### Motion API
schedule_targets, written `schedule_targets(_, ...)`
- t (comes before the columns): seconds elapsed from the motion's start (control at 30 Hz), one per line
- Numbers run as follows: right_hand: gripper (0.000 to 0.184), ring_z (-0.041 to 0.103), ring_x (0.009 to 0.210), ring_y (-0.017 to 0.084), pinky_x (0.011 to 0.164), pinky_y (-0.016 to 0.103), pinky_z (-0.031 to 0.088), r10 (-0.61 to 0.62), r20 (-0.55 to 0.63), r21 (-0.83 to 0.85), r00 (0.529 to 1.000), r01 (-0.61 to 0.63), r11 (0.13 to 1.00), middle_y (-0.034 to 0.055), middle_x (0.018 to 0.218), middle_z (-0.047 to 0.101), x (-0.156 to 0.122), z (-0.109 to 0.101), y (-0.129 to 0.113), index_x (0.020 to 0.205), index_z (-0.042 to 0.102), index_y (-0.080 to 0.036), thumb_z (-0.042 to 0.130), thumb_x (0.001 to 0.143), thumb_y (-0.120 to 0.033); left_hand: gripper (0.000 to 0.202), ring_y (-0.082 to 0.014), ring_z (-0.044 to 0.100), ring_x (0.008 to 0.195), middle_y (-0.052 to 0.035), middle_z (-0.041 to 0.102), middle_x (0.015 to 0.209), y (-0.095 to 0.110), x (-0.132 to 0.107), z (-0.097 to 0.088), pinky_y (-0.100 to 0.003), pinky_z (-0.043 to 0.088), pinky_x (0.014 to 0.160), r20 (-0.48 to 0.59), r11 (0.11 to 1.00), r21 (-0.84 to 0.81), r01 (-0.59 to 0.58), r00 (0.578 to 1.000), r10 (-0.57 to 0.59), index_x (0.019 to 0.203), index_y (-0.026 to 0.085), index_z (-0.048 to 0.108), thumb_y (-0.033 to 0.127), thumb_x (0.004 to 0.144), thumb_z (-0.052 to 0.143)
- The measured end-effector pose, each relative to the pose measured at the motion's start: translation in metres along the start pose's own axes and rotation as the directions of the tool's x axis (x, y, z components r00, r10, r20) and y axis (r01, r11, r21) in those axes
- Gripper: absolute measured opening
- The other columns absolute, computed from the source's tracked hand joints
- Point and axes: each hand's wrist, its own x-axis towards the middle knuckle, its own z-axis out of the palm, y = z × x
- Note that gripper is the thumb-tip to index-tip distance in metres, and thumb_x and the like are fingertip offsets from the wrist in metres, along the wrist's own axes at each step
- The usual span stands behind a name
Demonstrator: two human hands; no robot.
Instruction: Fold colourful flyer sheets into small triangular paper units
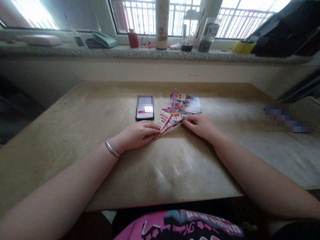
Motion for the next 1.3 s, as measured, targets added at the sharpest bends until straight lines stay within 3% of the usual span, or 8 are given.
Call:
schedule_targets(0.13,0.050,0.067,0.082,0.020,0.078,0.032,0.050,0.116,0.014,0.099,0.993,-0.117,0.988,0.0039,0.085,0.075,0.000,0.000,0.001,0.077,0.074,-0.022,0.033,0.096,-0.044,0.031,-0.0192,0.058,0.115,-0.0077,0.066,0.117,0.002,0.001,-0.002,-0.038,0.050,0.098,0.021,0.999,0.002,-0.043,0.999,0.043,0.115,0.022,0.066,0.016,0.093,0.046)
schedule_targets(0.2,0.047,0.067,0.082,0.020,0.079,0.033,0.050,0.107,0.027,0.100,0.994,-0.109,0.989,0.0037,0.084,0.074,0.000,0.000,0.001,0.075,0.073,-0.022,0.036,0.095,-0.043,0.033,-0.0189,0.058,0.114,-0.0073,0.066,0.117,0.002,0.001,-0.003,-0.038,0.050,0.097,0.027,0.999,0.006,-0.050,0.998,0.050,0.115,0.024,0.066,0.014,0.092,0.045)
schedule_targets(0.37,0.014,0.066,0.089,0.020,0.089,0.036,0.049,-0.095,0.063,0.025,0.993,0.094,0.995,0.0052,0.093,0.073,-0.001,0.002,0.000,0.082,0.072,-0.020,0.060,0.082,-0.029,0.035,-0.0186,0.058,0.113,-0.0078,0.065,0.117,0.002,0.001,-0.002,-0.038,0.050,0.097,0.027,0.999,0.003,-0.054,0.998,0.054,0.117,0.025,0.065,0.013,0.092,0.045)
schedule_targets(0.5,0.022,0.063,0.100,0.023,0.093,0.039,0.048,-0.235,0.097,-0.092,0.967,0.243,0.966,0.0106,0.105,0.069,-0.002,0.003,0.001,0.098,0.072,-0.019,0.065,0.080,-0.029,0.033,-0.0173,0.060,0.105,-0.0090,0.065,0.112,0.002,0.002,-0.002,-0.035,0.052,0.092,0.022,0.997,0.064,-0.037,0.999,0.036,0.116,0.024,0.066,0.017,0.094,0.042)
schedule_targets(0.87,0.026,0.064,0.101,0.022,0.091,0.038,0.050,-0.337,0.218,-0.243,0.916,0.386,0.890,0.0071,0.113,0.069,-0.007,-0.001,-0.018,0.105,0.073,-0.023,0.055,0.088,-0.022,0.029,-0.0172,0.058,0.100,-0.0083,0.059,0.117,0.007,0.005,-0.004,-0.029,0.050,0.086,0.043,0.934,0.356,-0.032,0.999,0.018,0.108,0.023,0.066,0.018,0.093,0.042)
schedule_targets(1.07,0.029,0.064,0.104,0.025,0.090,0.038,0.051,-0.336,0.257,-0.243,0.906,0.397,0.885,0.0090,0.120,0.067,-0.009,-0.003,-0.020,0.109,0.072,-0.022,0.058,0.088,-0.034,0.026,-0.0211,0.058,0.103,-0.0070,0.060,0.118,0.007,0.004,-0.007,-0.034,0.048,0.090,0.028,0.874,0.485,-0.035,0.999,0.025,0.108,0.023,0.066,0.020,0.091,0.046)
schedule_targets(1.3,0.028,0.064,0.109,0.023,0.095,0.036,0.049,-0.406,0.304,-0.252,0.862,0.484,0.838,0.0064,0.121,0.068,-0.007,-0.007,-0.021,0.111,0.071,-0.023,0.055,0.089,-0.030,0.028,-0.0244,0.057,0.110,-0.0071,0.062,0.118,0.005,0.004,-0.007,-0.042,0.044,0.100,-0.040,0.859,0.511,0.035,0.999,-0.017,0.111,0.023,0.065,0.019,0.088,0.050)
